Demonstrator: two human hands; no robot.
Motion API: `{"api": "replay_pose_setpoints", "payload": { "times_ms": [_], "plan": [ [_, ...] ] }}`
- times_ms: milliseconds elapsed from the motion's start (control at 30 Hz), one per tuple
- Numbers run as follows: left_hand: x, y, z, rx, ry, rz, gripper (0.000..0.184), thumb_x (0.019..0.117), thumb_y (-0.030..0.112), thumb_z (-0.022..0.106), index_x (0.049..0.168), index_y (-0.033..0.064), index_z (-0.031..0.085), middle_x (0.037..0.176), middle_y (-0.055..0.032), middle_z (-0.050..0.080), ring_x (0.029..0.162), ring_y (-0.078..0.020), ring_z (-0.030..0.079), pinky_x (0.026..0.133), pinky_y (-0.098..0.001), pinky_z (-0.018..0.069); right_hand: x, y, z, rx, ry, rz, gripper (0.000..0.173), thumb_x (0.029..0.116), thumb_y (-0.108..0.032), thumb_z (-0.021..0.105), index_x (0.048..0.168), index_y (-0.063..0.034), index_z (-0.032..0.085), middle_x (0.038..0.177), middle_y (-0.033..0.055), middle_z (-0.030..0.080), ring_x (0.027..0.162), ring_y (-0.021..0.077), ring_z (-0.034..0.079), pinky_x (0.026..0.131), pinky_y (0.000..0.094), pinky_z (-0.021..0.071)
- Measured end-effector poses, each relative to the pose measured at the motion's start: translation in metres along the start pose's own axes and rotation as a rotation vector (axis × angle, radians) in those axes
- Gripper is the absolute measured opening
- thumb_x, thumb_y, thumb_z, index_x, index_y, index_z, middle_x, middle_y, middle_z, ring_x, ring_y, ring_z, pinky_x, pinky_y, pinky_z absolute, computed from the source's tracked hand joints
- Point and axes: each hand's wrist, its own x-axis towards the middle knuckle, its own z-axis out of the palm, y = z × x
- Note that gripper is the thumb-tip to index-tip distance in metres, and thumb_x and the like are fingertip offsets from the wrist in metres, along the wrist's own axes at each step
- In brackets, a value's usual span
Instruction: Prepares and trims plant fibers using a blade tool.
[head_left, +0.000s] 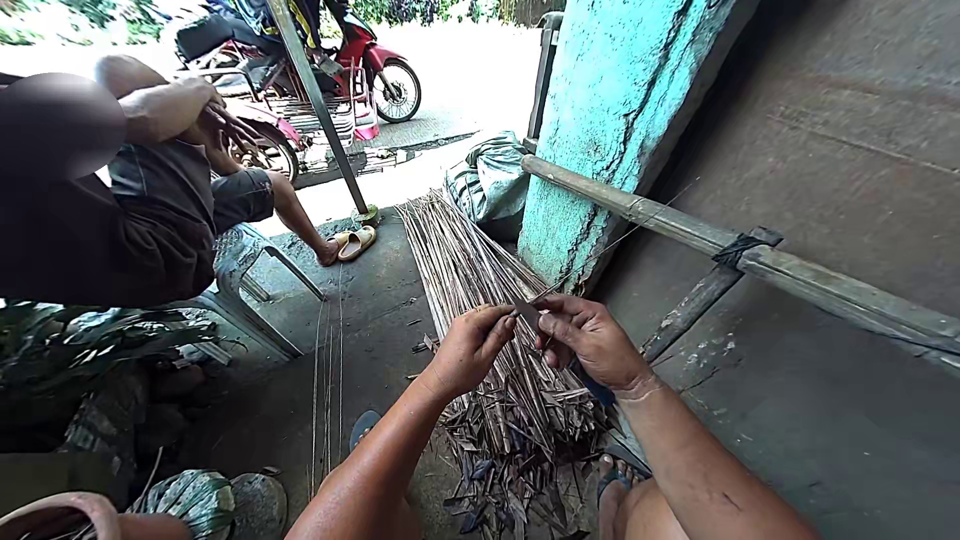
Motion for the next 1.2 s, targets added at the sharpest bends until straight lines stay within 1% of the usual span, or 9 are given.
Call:
{"api": "replay_pose_setpoints", "payload": {
  "times_ms": [100, 300, 500, 667, 767, 900, 1000, 1067, 1200],
  "plan": [
    [0.0, 0.003, -0.002, -0.053, -0.039, 0.019, 0.034, 0.1096, 0.019, 0.043, 0.097, 0.0013, 0.069, 0.078, 0.0029, 0.063, 0.065, 0.0012, 0.053, 0.063, -0.0175, 0.046, 0.001, 0.002, -0.002, 0.008, -0.072, -0.01, 0.022, 0.1017, -0.006, 0.058, 0.122, 0.0004, 0.065, 0.084, 0.0044, 0.073, 0.058, 0.0101, 0.067, 0.05, 0.0232, 0.057],
    [0.0, 0.005, -0.005, -0.094, -0.026, -0.031, 0.03, 0.108, 0.016, 0.047, 0.117, -0.0005, 0.071, 0.085, 0.0019, 0.068, 0.069, 0.0016, 0.057, 0.065, -0.0162, 0.0486, 0.002, -0.001, -0.012, -0.037, 0.025, -0.1, 0.02, 0.1023, -0.005, 0.058, 0.118, 0.0032, 0.068, 0.085, 0.0045, 0.074, 0.06, 0.0098, 0.068, 0.053, 0.0234, 0.059],
    [0.003, 0.006, -0.002, -0.124, -0.008, -0.015, 0.028, 0.108, 0.016, 0.048, 0.113, -0.0009, 0.071, 0.083, 0.0024, 0.066, 0.067, 0.0017, 0.055, 0.063, -0.0163, 0.0475, 0.004, 0.003, -0.004, -0.014, -0.023, -0.12, 0.023, 0.1029, -0.006, 0.058, 0.122, 0.0028, 0.066, 0.087, 0.0053, 0.073, 0.061, 0.0106, 0.068, 0.053, 0.024, 0.0589],
    [0.001, 0.008, -0.005, -0.132, -0.06, -0.046, 0.033, 0.1092, 0.019, 0.045, 0.114, -0.0001, 0.071, 0.081, 0.0047, 0.067, 0.066, 0.0033, 0.055, 0.062, -0.0155, 0.0471, 0.004, 0.003, -0.011, -0.113, 0.034, -0.2, 0.021, 0.1015, -0.005, 0.06, 0.118, 0.0037, 0.069, 0.092, 0.0052, 0.075, 0.063, 0.009, 0.069, 0.056, 0.0238, 0.0603],
    [0.001, 0.007, -0.005, -0.154, -0.078, -0.049, 0.032, 0.1093, 0.02, 0.045, 0.113, 0.001, 0.071, 0.08, 0.0049, 0.065, 0.063, 0.0031, 0.052, 0.059, -0.0153, 0.0445, 0.002, 0.001, -0.014, -0.162, 0.066, -0.237, 0.024, 0.101, -0.005, 0.06, 0.123, 0.0031, 0.068, 0.094, 0.0054, 0.075, 0.065, 0.0096, 0.069, 0.056, 0.0249, 0.0606],
    [0.003, 0.007, -0.006, -0.138, -0.079, -0.036, 0.032, 0.109, 0.02, 0.046, 0.114, 0.0031, 0.073, 0.08, 0.0045, 0.067, 0.064, 0.0022, 0.054, 0.061, -0.0158, 0.0471, 0.005, -0.006, -0.02, -0.097, 0.179, -0.356, 0.024, 0.1026, -0.005, 0.058, 0.123, 0.0026, 0.069, 0.089, 0.0071, 0.075, 0.062, 0.0106, 0.068, 0.054, 0.0249, 0.0601],
    [0.003, 0.007, -0.006, -0.164, -0.078, -0.056, 0.032, 0.109, 0.02, 0.045, 0.113, 0.003, 0.072, 0.08, 0.0057, 0.067, 0.062, 0.0034, 0.054, 0.06, -0.0154, 0.0466, 0.006, -0.018, -0.034, -0.079, 0.321, -0.441, 0.024, 0.1043, -0.006, 0.052, 0.123, 0.0002, 0.067, 0.086, 0.0025, 0.073, 0.06, 0.0094, 0.066, 0.053, 0.0261, 0.0589],
    [-0.001, 0.008, -0.005, -0.196, -0.09, -0.08, 0.033, 0.1096, 0.02, 0.043, 0.116, 0.0015, 0.07, 0.08, 0.0052, 0.067, 0.061, 0.003, 0.053, 0.057, -0.0157, 0.0463, 0.001, -0.021, -0.035, -0.058, 0.297, -0.379, 0.026, 0.1048, -0.005, 0.051, 0.125, 0.0008, 0.066, 0.087, 0.0037, 0.074, 0.063, 0.0109, 0.069, 0.054, 0.0261, 0.0602],
    [-0.002, 0.009, -0.003, -0.2, -0.089, -0.085, 0.033, 0.1102, 0.02, 0.042, 0.119, 0.0007, 0.068, 0.083, 0.0037, 0.068, 0.061, 0.0017, 0.054, 0.057, -0.0167, 0.0467, -0.005, -0.011, -0.013, -0.096, 0.004, -0.097, 0.029, 0.1028, -0.006, 0.056, 0.129, 0.0018, 0.065, 0.088, 0.0043, 0.073, 0.064, 0.0103, 0.068, 0.054, 0.0261, 0.0594]
  ]
}}
